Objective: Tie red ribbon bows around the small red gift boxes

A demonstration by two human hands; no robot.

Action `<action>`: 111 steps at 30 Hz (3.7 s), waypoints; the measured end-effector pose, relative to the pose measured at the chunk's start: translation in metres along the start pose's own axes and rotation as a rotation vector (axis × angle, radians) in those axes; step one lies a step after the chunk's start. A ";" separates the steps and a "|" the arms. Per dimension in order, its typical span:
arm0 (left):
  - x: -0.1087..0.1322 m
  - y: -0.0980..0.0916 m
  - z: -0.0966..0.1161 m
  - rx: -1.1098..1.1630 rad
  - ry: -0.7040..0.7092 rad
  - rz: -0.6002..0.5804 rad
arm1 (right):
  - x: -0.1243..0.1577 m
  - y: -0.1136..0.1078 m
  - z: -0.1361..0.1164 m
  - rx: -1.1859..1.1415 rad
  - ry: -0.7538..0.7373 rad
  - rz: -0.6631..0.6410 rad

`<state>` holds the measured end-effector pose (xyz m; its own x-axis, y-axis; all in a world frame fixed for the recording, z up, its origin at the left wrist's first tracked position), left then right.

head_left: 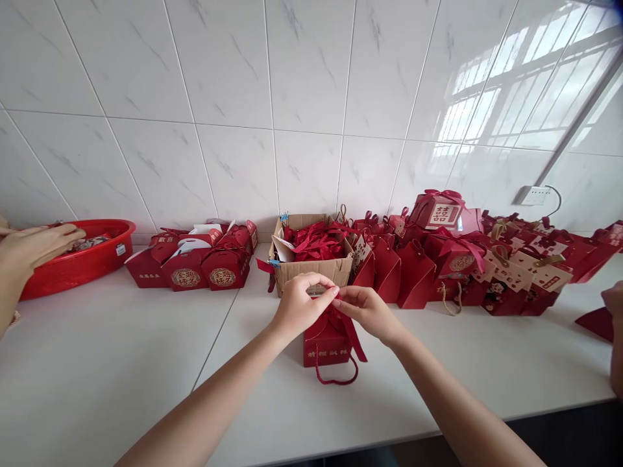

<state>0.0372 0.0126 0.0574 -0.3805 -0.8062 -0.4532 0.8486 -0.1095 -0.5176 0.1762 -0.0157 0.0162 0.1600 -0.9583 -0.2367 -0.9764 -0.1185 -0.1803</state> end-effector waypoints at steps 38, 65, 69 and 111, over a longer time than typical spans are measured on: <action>0.016 -0.051 -0.035 -0.226 -0.011 -0.216 | -0.001 0.012 0.006 0.019 0.070 0.220; -0.003 -0.003 -0.005 -0.031 0.307 -0.012 | -0.002 0.017 -0.004 0.231 -0.102 0.180; -0.007 0.000 0.002 0.003 0.311 -0.053 | -0.005 0.018 0.001 0.217 -0.119 0.191; 0.020 0.002 -0.038 -0.012 0.112 -0.077 | 0.015 0.018 0.004 0.003 -0.130 0.336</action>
<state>0.0172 0.0179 0.0196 -0.4840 -0.7253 -0.4895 0.8109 -0.1616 -0.5624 0.1621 -0.0308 0.0053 -0.1530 -0.9026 -0.4024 -0.9771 0.1990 -0.0749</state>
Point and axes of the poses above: each hand's wrist, its own x-axis away from the middle knuckle, its own y-axis out of the palm, z = x × y, the point moved 4 cm from there along -x, towards the middle knuckle, and after that the axes turned 3 degrees about -x, right-handed, at the moved point
